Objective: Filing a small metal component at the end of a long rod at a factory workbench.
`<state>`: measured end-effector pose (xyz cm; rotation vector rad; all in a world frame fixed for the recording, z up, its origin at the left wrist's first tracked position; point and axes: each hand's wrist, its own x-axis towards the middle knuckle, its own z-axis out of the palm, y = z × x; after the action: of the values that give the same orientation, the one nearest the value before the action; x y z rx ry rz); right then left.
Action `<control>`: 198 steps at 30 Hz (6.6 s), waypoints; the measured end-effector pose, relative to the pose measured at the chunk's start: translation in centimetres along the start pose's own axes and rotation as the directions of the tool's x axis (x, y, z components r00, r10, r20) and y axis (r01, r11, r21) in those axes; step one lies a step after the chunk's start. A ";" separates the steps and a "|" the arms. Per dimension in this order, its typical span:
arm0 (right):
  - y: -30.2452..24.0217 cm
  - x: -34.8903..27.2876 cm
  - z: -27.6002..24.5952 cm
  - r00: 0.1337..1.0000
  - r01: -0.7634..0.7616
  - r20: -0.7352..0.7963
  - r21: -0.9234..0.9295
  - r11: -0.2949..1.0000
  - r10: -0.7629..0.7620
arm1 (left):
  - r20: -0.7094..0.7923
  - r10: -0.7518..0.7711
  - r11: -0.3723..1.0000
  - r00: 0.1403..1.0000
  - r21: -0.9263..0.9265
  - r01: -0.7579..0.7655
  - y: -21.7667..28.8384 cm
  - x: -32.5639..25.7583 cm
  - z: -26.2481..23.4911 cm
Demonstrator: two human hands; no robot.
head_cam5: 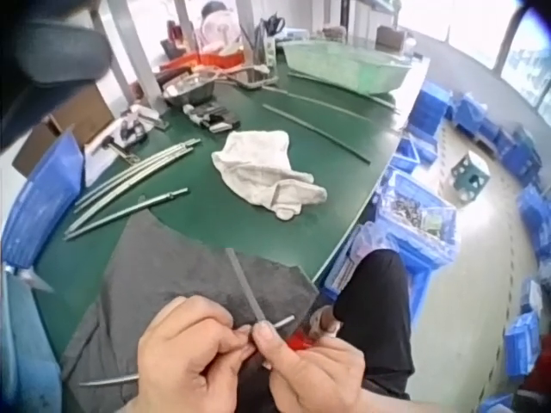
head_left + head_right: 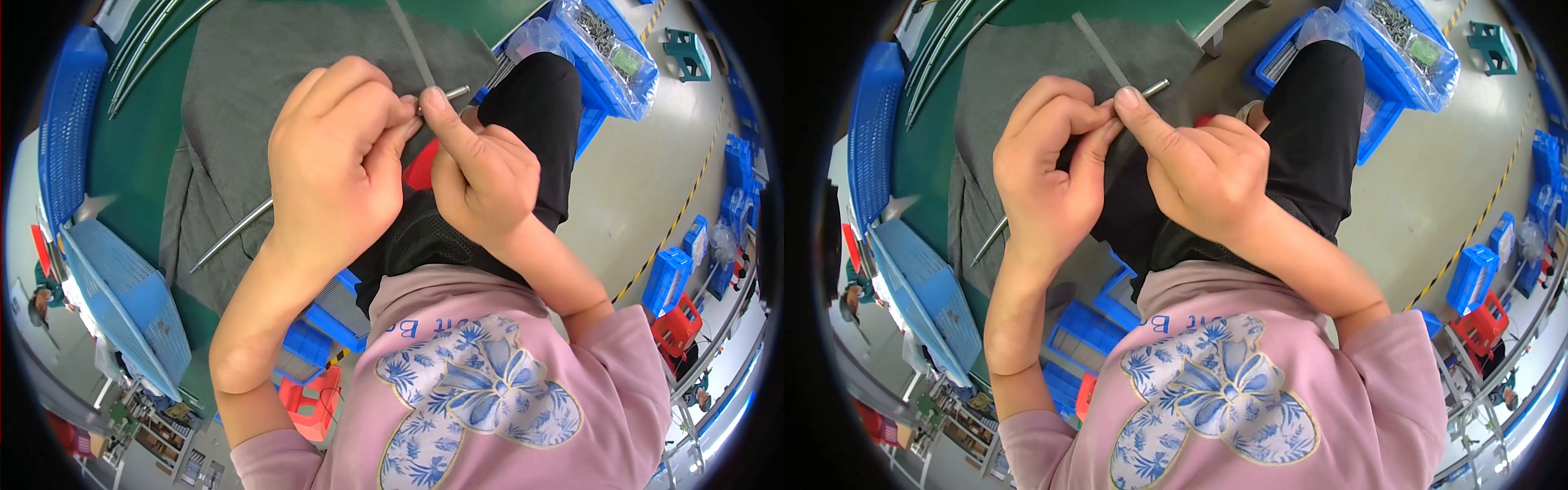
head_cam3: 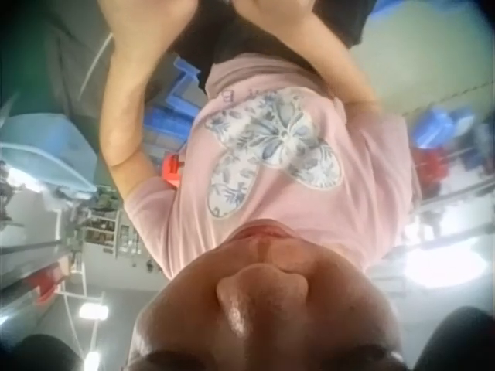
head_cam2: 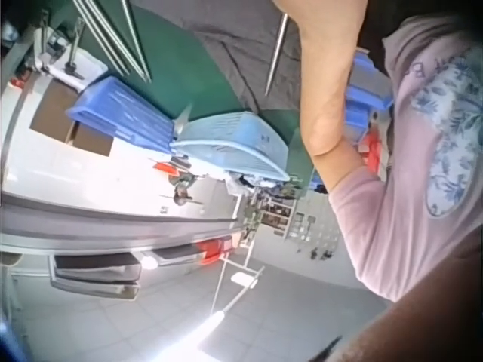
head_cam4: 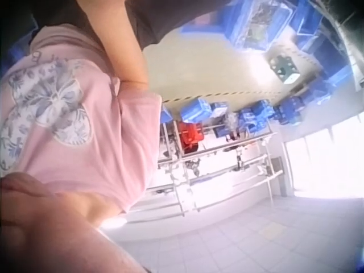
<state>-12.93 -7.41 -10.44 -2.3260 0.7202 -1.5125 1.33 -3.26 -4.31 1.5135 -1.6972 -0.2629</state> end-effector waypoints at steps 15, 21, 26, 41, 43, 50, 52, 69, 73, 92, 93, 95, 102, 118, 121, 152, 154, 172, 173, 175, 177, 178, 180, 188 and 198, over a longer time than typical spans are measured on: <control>1.8 -2.6 -0.2 0.993 0.120 0.015 -0.023 0.992 -0.120 | 0.005 0.010 1.000 1.000 -0.003 -0.010 0.1 -0.2 0.2; 0.2 -3.6 -3.1 0.988 -0.043 0.148 0.030 0.999 0.038 | -0.007 -0.003 1.000 1.000 -0.023 0.003 0.1 -0.1 0.5; -0.6 1.9 -3.3 0.946 -0.083 0.310 -0.064 0.995 0.099 | 0.000 -0.003 1.000 1.000 0.002 0.003 0.2 -0.3 0.2; -1.6 1.0 -4.0 0.960 -0.107 0.257 -0.021 0.994 0.109 | 0.014 -0.011 0.999 1.000 -0.038 0.011 0.4 -0.4 0.3; -0.5 2.1 -2.3 0.960 -0.074 0.267 -0.061 0.995 0.087 | -0.006 0.004 1.000 1.000 -0.005 -0.004 0.2 -0.2 0.1; 0.6 -1.6 -1.3 0.995 0.061 0.074 -0.006 0.998 -0.060 | 0.041 0.002 1.000 0.999 0.001 -0.002 0.5 0.0 -0.3; 1.1 -0.8 0.1 0.997 0.079 0.023 0.035 0.996 -0.080 | 0.056 -0.005 1.000 0.998 0.014 0.004 0.4 0.1 -0.4; 1.0 -1.2 -0.5 0.996 0.045 0.077 0.060 0.997 -0.049 | 0.014 0.005 1.000 1.000 -0.016 -0.005 0.0 -0.1 0.0; 0.1 -3.3 -2.2 0.987 -0.080 0.139 -0.007 0.997 0.080 | 0.012 -0.012 1.000 1.000 -0.023 0.012 0.2 -0.1 0.2; -0.1 -7.6 -7.5 0.913 -0.091 0.392 -0.073 0.993 0.113 | 0.024 -0.006 0.999 1.000 0.054 0.004 0.3 -0.2 -0.2; 0.0 -7.9 -8.2 0.900 -0.055 0.430 -0.050 0.997 0.071 | 0.025 -0.005 0.998 1.000 0.056 0.003 0.3 -0.3 -0.3; 0.1 -8.1 -8.6 0.930 -0.063 0.356 -0.071 0.995 0.084 | 0.029 0.045 0.995 0.999 0.090 -0.047 0.2 -0.4 -0.6; -0.2 -7.3 -8.7 0.910 -0.198 0.373 0.011 0.980 0.180 | 0.019 0.113 0.977 0.993 0.182 -0.114 0.1 -0.6 -0.6; 1.5 0.3 -5.8 0.989 -0.109 0.095 -0.012 0.994 0.110 | 0.026 0.085 0.980 0.996 0.179 -0.089 1.2 -0.3 -0.5; 2.7 5.5 -3.7 0.980 -0.066 0.183 -0.063 0.996 0.077 | -0.090 0.128 0.973 0.988 0.206 -0.107 1.6 -0.6 -0.4; 1.9 9.0 -0.3 0.825 -0.564 0.508 0.761 0.320 0.246 | -0.217 -0.018 0.998 0.976 0.048 0.029 4.9 3.1 -2.6; 1.9 8.7 -1.1 0.852 -0.524 0.478 0.777 0.349 0.215 | -0.238 -0.095 0.995 0.966 -0.027 0.092 5.8 2.4 -1.6; 6.7 7.7 -7.5 0.729 -0.419 0.683 0.488 0.766 -0.037 | 0.224 -0.460 0.850 0.859 -0.167 0.499 7.9 1.7 1.4; 6.6 7.9 -6.7 0.726 -0.411 0.687 0.466 0.784 -0.028 | 0.228 -0.457 0.852 0.860 -0.163 0.497 7.6 1.5 1.0; 6.9 9.2 -5.3 0.700 -0.407 0.715 0.402 0.820 -0.004 | 0.041 -0.396 0.917 0.917 -0.029 0.397 6.8 1.2 -0.7; 8.2 12.0 -4.1 0.748 -0.304 0.646 0.533 0.789 -0.148 | -0.035 -0.431 0.902 0.902 0.012 0.432 5.6 -0.6 -3.3; 9.7 13.3 -3.5 0.757 -0.355 0.651 0.480 0.802 -0.055 | -0.058 -0.435 0.899 0.899 0.036 0.437 4.9 -1.3 -4.4; 13.7 17.7 -0.8 0.793 -0.434 0.573 0.293 0.852 0.207 | -0.130 -0.501 0.865 0.856 -0.056 0.498 4.9 -3.1 -6.2; 23.0 32.0 12.1 0.732 -0.428 0.254 -0.550 0.717 0.632 | -0.337 -0.735 0.676 0.588 -0.302 0.672 8.1 -11.4 -8.6; 24.7 33.7 15.6 0.738 -0.354 0.289 -0.604 0.714 0.610 | -0.478 -0.766 0.633 0.430 -0.448 0.631 9.1 -11.9 -7.9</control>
<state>6.00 -47.01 -2.81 -2.3915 1.5999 -0.4998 -0.65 12.51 1.34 1.8148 -0.3895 -0.2943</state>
